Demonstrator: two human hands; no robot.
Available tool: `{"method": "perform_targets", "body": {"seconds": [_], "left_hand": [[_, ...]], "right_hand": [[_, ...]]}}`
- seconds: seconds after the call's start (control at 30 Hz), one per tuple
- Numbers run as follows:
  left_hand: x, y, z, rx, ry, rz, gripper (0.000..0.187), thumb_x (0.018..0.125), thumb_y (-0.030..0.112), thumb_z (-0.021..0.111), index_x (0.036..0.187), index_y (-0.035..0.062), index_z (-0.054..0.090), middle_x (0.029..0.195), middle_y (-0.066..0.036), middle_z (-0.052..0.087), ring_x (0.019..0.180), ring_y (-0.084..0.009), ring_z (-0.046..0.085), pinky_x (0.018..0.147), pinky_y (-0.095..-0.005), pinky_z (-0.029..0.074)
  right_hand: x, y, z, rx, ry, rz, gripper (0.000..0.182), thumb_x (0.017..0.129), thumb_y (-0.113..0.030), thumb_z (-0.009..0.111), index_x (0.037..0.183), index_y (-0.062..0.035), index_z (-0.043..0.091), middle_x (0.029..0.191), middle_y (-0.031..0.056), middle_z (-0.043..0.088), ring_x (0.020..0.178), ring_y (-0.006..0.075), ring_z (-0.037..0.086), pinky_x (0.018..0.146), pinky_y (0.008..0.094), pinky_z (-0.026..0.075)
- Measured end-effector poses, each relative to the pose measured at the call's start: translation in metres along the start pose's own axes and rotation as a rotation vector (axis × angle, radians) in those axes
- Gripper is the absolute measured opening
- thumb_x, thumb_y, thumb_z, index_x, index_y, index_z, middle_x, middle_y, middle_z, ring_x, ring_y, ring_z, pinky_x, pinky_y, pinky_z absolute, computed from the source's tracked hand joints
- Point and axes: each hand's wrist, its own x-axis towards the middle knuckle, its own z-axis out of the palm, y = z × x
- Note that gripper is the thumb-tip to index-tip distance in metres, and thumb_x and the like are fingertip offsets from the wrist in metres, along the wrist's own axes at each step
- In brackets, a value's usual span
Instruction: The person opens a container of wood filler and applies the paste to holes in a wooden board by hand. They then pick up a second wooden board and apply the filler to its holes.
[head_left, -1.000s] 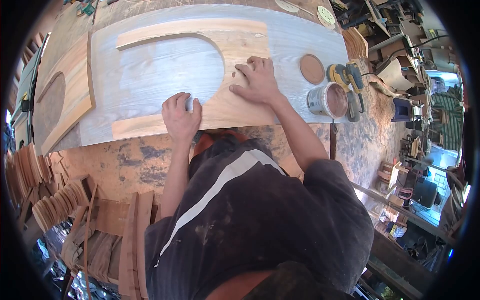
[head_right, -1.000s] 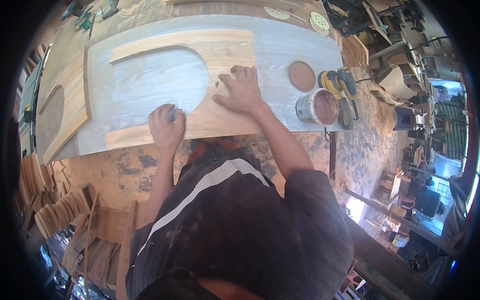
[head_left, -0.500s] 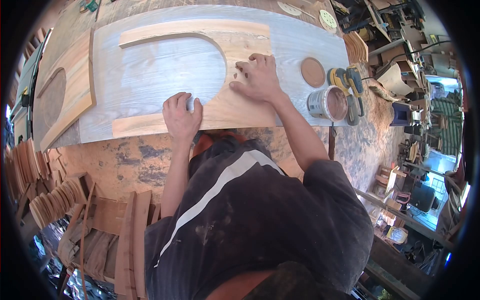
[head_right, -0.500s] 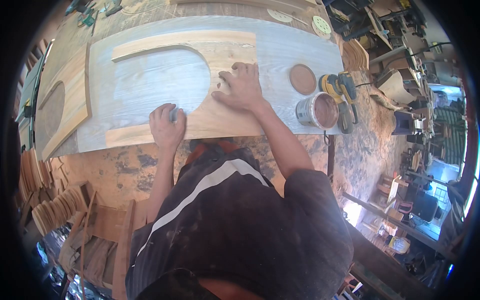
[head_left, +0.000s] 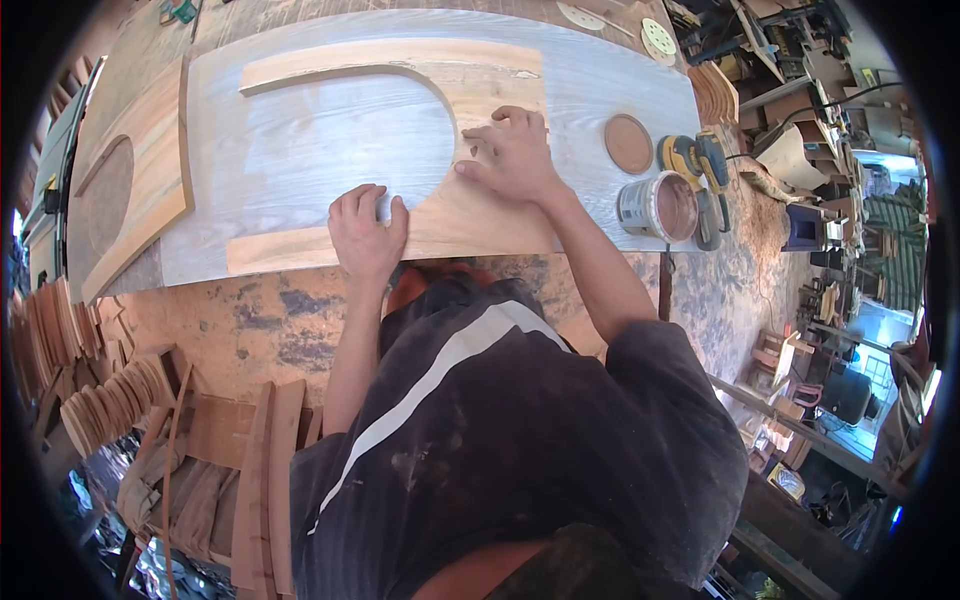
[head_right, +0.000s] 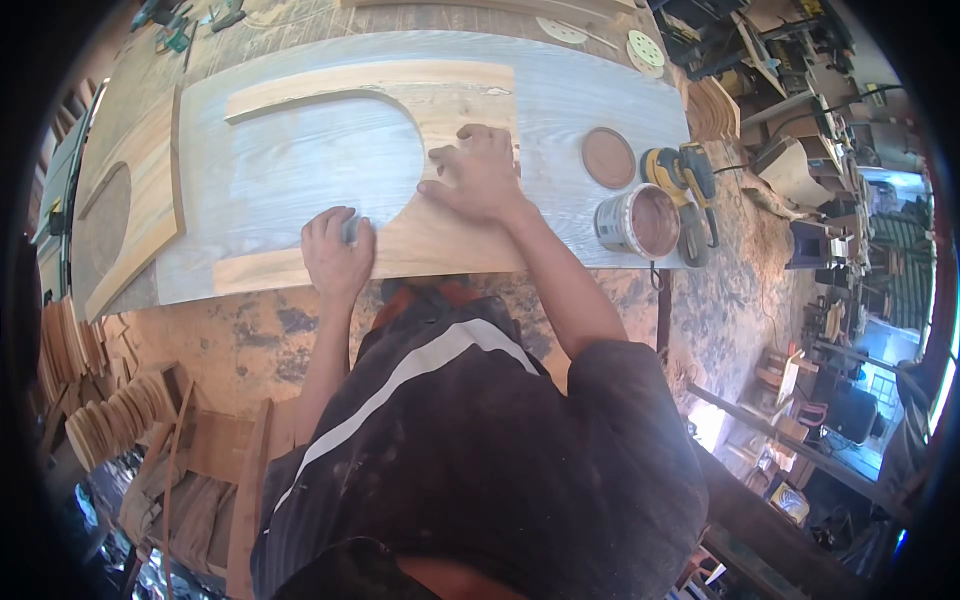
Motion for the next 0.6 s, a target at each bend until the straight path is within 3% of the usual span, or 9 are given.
{"method": "perform_targets", "body": {"seconds": [0.13, 0.33, 0.4, 0.6], "left_hand": [[0.000, -0.001, 0.000, 0.006, -0.010, 0.005, 0.026, 0.087, 0.022, 0.078, 0.108, 0.0059, 0.075, 0.117, -0.011, 0.071, 0.113, -0.0340, 0.061, 0.099, -0.0481, 0.049], [0.000, -0.002, 0.000, 0.005, -0.012, 0.008, 0.026, 0.087, 0.022, 0.078, 0.107, 0.0061, 0.075, 0.118, -0.011, 0.071, 0.114, -0.0334, 0.061, 0.099, -0.0476, 0.049], [0.000, -0.001, 0.000, 0.004, -0.005, 0.010, 0.026, 0.087, 0.022, 0.078, 0.107, 0.0062, 0.075, 0.118, -0.010, 0.070, 0.114, -0.0333, 0.061, 0.099, -0.0476, 0.049], [-0.001, -0.002, 0.000, -0.001, 0.003, 0.013, 0.026, 0.086, 0.022, 0.079, 0.107, 0.0068, 0.074, 0.117, -0.009, 0.070, 0.113, -0.0329, 0.061, 0.099, -0.0474, 0.049]], "right_hand": [[0.000, -0.002, 0.004, -0.112, 0.079, -0.064, 0.058, 0.084, -0.062, 0.078, 0.124, -0.0201, 0.080, 0.137, 0.0204, 0.055, 0.130, 0.0417, 0.042, 0.115, 0.0590, 0.033], [0.007, -0.005, -0.012, -0.165, -0.064, -0.061, 0.054, 0.085, -0.061, 0.078, 0.117, -0.0171, 0.082, 0.137, 0.0217, 0.054, 0.133, 0.0436, 0.041, 0.117, 0.0621, 0.030], [0.013, 0.005, -0.004, 0.155, -0.046, 0.059, 0.053, 0.085, -0.061, 0.079, 0.115, -0.0169, 0.083, 0.143, 0.0231, 0.053, 0.135, 0.0440, 0.039, 0.116, 0.0603, 0.033], [0.017, 0.013, 0.006, 0.115, -0.066, 0.061, 0.054, 0.085, -0.061, 0.080, 0.117, -0.0179, 0.083, 0.155, 0.0259, 0.046, 0.142, 0.0458, 0.031, 0.116, 0.0572, 0.035]]}}
